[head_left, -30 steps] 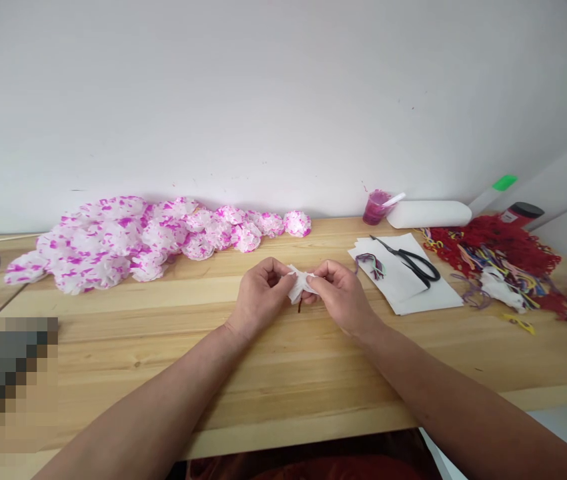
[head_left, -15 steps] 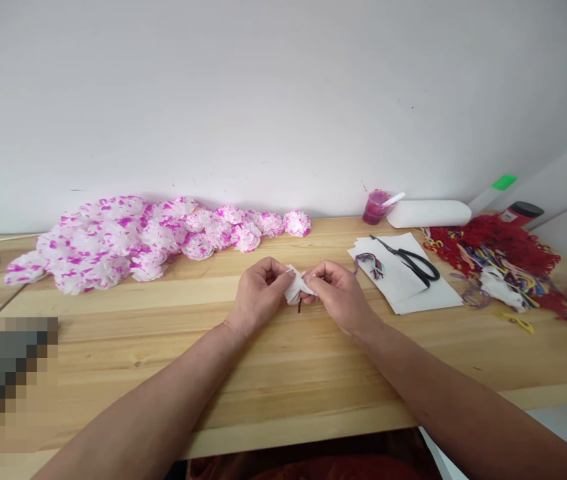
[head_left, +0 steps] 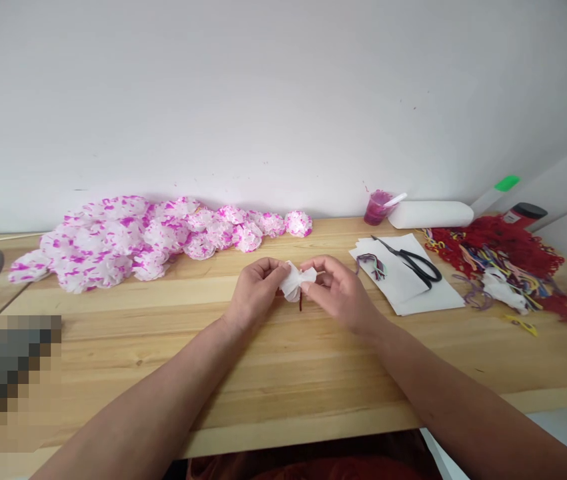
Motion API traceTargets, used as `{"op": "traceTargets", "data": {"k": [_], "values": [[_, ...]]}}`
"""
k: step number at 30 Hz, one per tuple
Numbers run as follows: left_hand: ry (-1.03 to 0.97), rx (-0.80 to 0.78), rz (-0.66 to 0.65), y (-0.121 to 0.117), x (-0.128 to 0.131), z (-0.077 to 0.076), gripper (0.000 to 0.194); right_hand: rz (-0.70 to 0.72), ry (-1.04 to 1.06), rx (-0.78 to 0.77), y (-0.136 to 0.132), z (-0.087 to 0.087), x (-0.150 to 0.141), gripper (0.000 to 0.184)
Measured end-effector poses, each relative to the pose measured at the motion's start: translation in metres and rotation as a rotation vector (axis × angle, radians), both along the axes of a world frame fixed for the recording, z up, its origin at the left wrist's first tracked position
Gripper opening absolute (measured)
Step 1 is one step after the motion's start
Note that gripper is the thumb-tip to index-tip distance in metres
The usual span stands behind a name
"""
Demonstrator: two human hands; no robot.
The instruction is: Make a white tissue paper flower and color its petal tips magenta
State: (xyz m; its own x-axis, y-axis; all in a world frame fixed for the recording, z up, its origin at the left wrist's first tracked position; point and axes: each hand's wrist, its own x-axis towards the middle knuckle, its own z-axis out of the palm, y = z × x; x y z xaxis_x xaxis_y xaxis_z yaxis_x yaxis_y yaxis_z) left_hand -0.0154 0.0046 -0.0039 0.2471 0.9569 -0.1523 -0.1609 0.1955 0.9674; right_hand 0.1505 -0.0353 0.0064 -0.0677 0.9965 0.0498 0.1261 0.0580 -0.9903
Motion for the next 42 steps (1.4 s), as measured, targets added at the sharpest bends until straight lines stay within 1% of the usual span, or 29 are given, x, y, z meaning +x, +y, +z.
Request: {"op": "traceTargets", "data": {"k": [2,4,6,8,11,13,14,18,20,22,26,28,30,32,36,38,40,42], "values": [[-0.027,-0.029,0.001,0.001,0.000,0.000,0.032,0.030,-0.136,0.128,-0.003,0.000,0.002,0.035],[-0.043,-0.059,0.005,0.001,0.001,0.002,0.032,0.027,-0.246,0.255,-0.003,-0.002,0.002,0.040],[-0.055,-0.097,0.011,0.001,0.002,0.004,0.034,0.012,-0.322,0.351,-0.003,-0.003,0.003,0.038],[-0.075,-0.141,0.014,0.002,0.003,0.007,0.036,-0.013,-0.370,0.406,-0.001,-0.005,0.003,0.030],[-0.123,-0.183,0.012,0.002,0.003,0.009,0.029,-0.063,-0.381,0.401,0.001,-0.005,0.003,0.018],[-0.151,-0.189,0.005,0.002,0.003,0.010,0.023,-0.096,-0.350,0.344,0.002,-0.006,0.004,0.015],[-0.161,-0.184,-0.011,0.002,0.003,0.011,0.023,-0.112,-0.328,0.311,0.002,-0.007,0.004,0.014],[-0.192,-0.126,-0.132,-0.003,0.002,0.012,0.040,-0.161,-0.219,0.207,0.005,-0.009,0.006,0.012],[-0.202,-0.091,-0.164,-0.004,0.002,0.012,0.043,-0.154,-0.167,0.176,0.007,-0.010,0.006,0.012],[-0.181,-0.064,-0.158,-0.004,0.002,0.011,0.043,-0.129,-0.128,0.151,0.007,-0.010,0.005,0.014],[-0.115,-0.065,-0.089,-0.001,0.002,0.010,0.039,-0.096,-0.014,0.127,0.005,-0.003,0.005,0.014],[-0.124,-0.082,-0.059,0.000,0.001,0.009,0.038,-0.103,0.052,0.105,0.005,0.001,0.006,0.012],[-0.151,-0.097,-0.048,0.000,0.001,0.009,0.040,-0.099,0.072,0.097,0.006,0.003,0.008,0.012],[-0.169,-0.112,-0.045,0.001,0.001,0.009,0.043,-0.080,0.016,0.149,0.006,0.004,0.010,0.019],[-0.196,-0.154,-0.044,0.001,0.000,0.009,0.046,-0.035,-0.249,0.361,0.003,0.005,0.013,0.039],[-0.208,-0.163,-0.045,0.001,0.000,0.010,0.046,-0.009,-0.352,0.455,0.002,0.007,0.013,0.044],[-0.203,-0.168,-0.053,0.001,0.000,0.010,0.046,-0.006,-0.414,0.515,0.001,0.008,0.013,0.040],[-0.185,-0.170,-0.063,0.001,0.000,0.009,0.046,-0.037,-0.456,0.542,0.001,0.008,0.012,0.028]]}}
